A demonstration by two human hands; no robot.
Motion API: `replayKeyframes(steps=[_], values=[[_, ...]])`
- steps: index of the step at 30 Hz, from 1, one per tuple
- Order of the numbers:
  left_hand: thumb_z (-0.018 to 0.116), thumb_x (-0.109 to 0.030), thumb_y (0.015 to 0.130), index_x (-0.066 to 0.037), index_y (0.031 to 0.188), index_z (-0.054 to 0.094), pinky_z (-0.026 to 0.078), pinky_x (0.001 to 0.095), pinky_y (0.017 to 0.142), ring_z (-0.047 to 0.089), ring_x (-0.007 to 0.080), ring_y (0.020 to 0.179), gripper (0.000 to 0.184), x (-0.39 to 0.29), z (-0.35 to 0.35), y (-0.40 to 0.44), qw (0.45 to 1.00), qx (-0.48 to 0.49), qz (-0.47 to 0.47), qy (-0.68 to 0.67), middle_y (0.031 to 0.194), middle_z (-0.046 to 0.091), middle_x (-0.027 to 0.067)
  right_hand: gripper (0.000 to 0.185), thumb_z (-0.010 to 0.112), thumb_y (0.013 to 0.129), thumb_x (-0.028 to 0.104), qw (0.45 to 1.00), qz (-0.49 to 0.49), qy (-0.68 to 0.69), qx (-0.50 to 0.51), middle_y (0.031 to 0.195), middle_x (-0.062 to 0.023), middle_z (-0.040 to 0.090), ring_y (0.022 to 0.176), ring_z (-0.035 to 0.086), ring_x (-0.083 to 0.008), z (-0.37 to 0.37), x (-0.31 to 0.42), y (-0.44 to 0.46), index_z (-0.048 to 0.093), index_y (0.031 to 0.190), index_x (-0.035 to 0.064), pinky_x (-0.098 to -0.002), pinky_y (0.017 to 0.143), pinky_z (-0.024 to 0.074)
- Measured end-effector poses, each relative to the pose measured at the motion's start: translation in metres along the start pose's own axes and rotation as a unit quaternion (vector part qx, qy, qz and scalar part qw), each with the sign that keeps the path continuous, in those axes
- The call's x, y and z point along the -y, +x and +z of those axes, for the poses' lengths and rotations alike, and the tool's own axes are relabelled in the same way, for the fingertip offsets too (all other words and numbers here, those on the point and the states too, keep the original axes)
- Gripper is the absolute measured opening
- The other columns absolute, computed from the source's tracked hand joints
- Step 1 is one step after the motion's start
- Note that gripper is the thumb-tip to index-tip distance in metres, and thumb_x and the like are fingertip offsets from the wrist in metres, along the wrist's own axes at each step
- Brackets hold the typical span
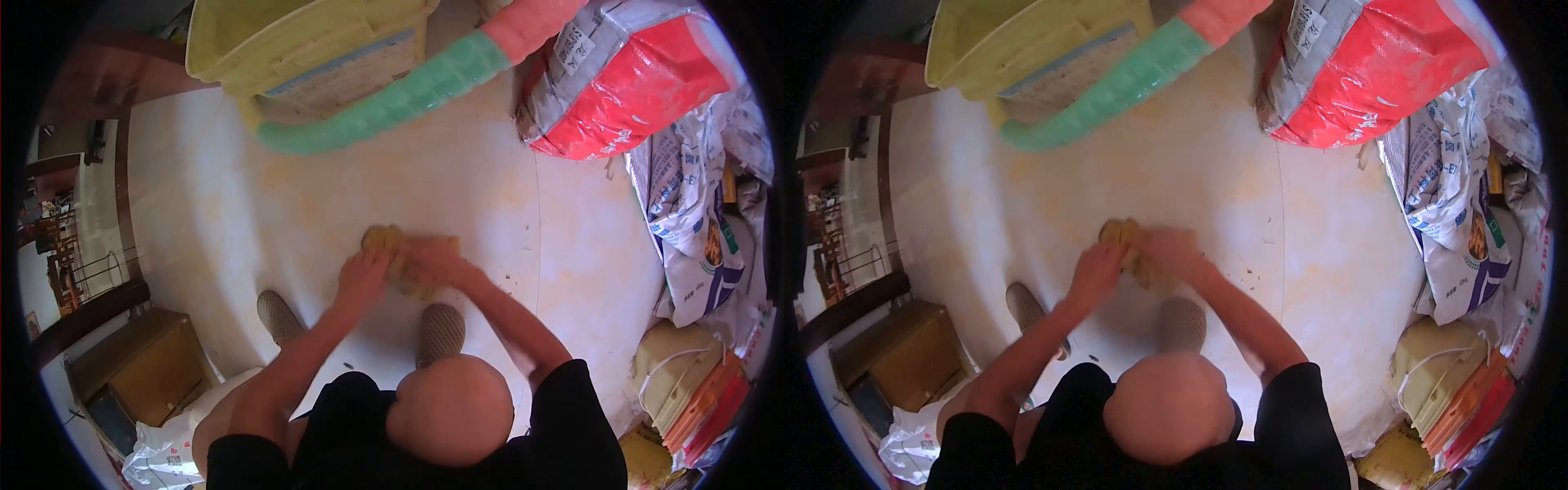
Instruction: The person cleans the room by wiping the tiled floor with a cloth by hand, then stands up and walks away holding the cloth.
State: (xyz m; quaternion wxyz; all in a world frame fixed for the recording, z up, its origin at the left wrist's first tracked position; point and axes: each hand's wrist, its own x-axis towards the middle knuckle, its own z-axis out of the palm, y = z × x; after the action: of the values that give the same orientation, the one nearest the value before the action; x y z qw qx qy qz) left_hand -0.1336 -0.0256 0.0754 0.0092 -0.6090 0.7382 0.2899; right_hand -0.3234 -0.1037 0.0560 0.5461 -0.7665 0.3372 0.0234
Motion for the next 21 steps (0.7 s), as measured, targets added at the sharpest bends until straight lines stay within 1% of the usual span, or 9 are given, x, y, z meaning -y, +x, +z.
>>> replayKeyframes(steps=[1, 3, 6, 7, 10, 12, 16, 20, 21], values=[[0.061, -0.006, 0.08, -0.002, 0.114, 0.056, 0.044, 0.0523, 0.083, 0.054, 0.0406, 0.103, 0.035, -0.002, 0.008, -0.025, 1.0, 0.007, -0.012, -0.017, 0.107, 0.057, 0.0174, 0.035, 0.068, 0.077, 0.025, 0.994, 0.022, -0.071, 0.085, 0.126, -0.0103, 0.061, 0.122, 0.053, -0.0266, 0.005, 0.013, -0.008, 0.069, 0.11, 0.0135, -0.0444, 0.103, 0.0382], [0.061, -0.007, 0.08, -0.002, 0.127, 0.052, 0.04, 0.0561, 0.095, 0.045, 0.0459, 0.121, 0.048, -0.015, 0.048, -0.075, 1.0, 0.012, -0.009, 0.005, 0.128, 0.049, 0.0242, 0.046, 0.07, 0.076, 0.03, 0.972, -0.125, -0.195, -0.036, 0.139, -0.0086, 0.053, 0.133, 0.045, -0.0249, 0.076, -0.02, -0.027, 0.066, 0.12, 0.0189, -0.0485, 0.11, 0.0315], [0.062, -0.008, 0.078, -0.001, 0.139, 0.043, 0.028, 0.0622, 0.108, 0.026, 0.053, 0.137, 0.064, -0.034, 0.095, -0.084, 1.0, 0.006, -0.019, 0.021, 0.148, 0.031, 0.0297, 0.056, 0.069, 0.076, 0.033, 0.947, -0.164, -0.219, -0.167, 0.14, -0.0079, 0.05, 0.137, 0.04, -0.0249, 0.103, -0.041, -0.044, 0.059, 0.129, 0.016, -0.0516, 0.112, 0.0259], [0.061, -0.008, 0.078, -0.001, 0.142, 0.04, 0.024, 0.064, 0.111, 0.021, 0.0552, 0.14, 0.067, -0.045, 0.097, -0.077, 0.999, 0.009, -0.039, 0.009, 0.152, 0.025, 0.0311, 0.056, 0.069, 0.077, 0.033, 0.95, -0.128, -0.228, -0.169, 0.141, -0.008, 0.049, 0.137, 0.04, -0.0257, 0.086, -0.04, -0.048, 0.058, 0.13, 0.0177, -0.052, 0.113, 0.0256], [0.057, -0.003, 0.08, -0.001, 0.141, 0.041, 0.021, 0.0637, 0.112, 0.023, 0.0524, 0.141, 0.063, -0.066, 0.069, -0.013, 0.998, -0.033, 0.012, -0.051, 0.151, 0.029, 0.028, 0.056, 0.069, 0.079, 0.032, 0.95, -0.035, -0.239, -0.199, 0.144, -0.0085, 0.047, 0.139, 0.038, -0.0278, 0.037, -0.048, -0.054, 0.057, 0.132, 0.0217, -0.0534, 0.114, 0.0244], [0.055, 0.001, 0.084, 0.002, 0.139, 0.043, 0.021, 0.0617, 0.113, 0.023, 0.0499, 0.141, 0.057, -0.072, 0.054, 0.037, 0.995, -0.013, 0.09, -0.044, 0.151, 0.03, 0.0273, 0.057, 0.07, 0.077, 0.028, 0.935, 0.004, -0.245, -0.257, 0.148, -0.0091, 0.044, 0.142, 0.035, -0.0288, 0.005, -0.079, -0.071, 0.056, 0.132, 0.0229, -0.0547, 0.115, 0.0232], [0.053, 0.002, 0.085, 0.0, 0.139, 0.045, 0.029, 0.0498, 0.114, 0.031, 0.0423, 0.14, 0.055, -0.101, 0.036, 0.094, 0.97, -0.076, 0.164, -0.163, 0.146, 0.04, 0.0252, 0.054, 0.069, 0.084, 0.028, 0.883, 0.157, -0.247, -0.366, 0.149, -0.0132, 0.04, 0.142, 0.033, -0.0333, -0.03, -0.122, -0.13, 0.053, 0.135, 0.0209, -0.055, 0.113, 0.0242], [0.05, 0.0, 0.088, 0.0, 0.137, 0.046, 0.033, 0.0498, 0.112, 0.035, 0.042, 0.138, 0.05, -0.108, 0.015, 0.085, 0.958, -0.118, 0.138, -0.222, 0.142, 0.046, 0.0246, 0.053, 0.063, 0.089, 0.022, 0.838, 0.282, -0.188, -0.428, 0.152, -0.0194, 0.034, 0.144, 0.026, -0.0392, 0.027, -0.131, -0.191, 0.049, 0.14, 0.0161, -0.0542, 0.114, 0.0222], [0.048, 0.006, 0.085, 0.002, 0.134, 0.05, 0.03, 0.0491, 0.115, 0.038, 0.044, 0.136, 0.05, -0.104, 0.026, 0.079, 0.955, -0.122, 0.137, -0.234, 0.139, 0.049, 0.0277, 0.054, 0.062, 0.09, 0.022, 0.825, 0.306, -0.167, -0.444, 0.153, -0.0211, 0.033, 0.145, 0.024, -0.0401, 0.051, -0.121, -0.195, 0.047, 0.141, 0.0141, -0.0541, 0.114, 0.0213]])
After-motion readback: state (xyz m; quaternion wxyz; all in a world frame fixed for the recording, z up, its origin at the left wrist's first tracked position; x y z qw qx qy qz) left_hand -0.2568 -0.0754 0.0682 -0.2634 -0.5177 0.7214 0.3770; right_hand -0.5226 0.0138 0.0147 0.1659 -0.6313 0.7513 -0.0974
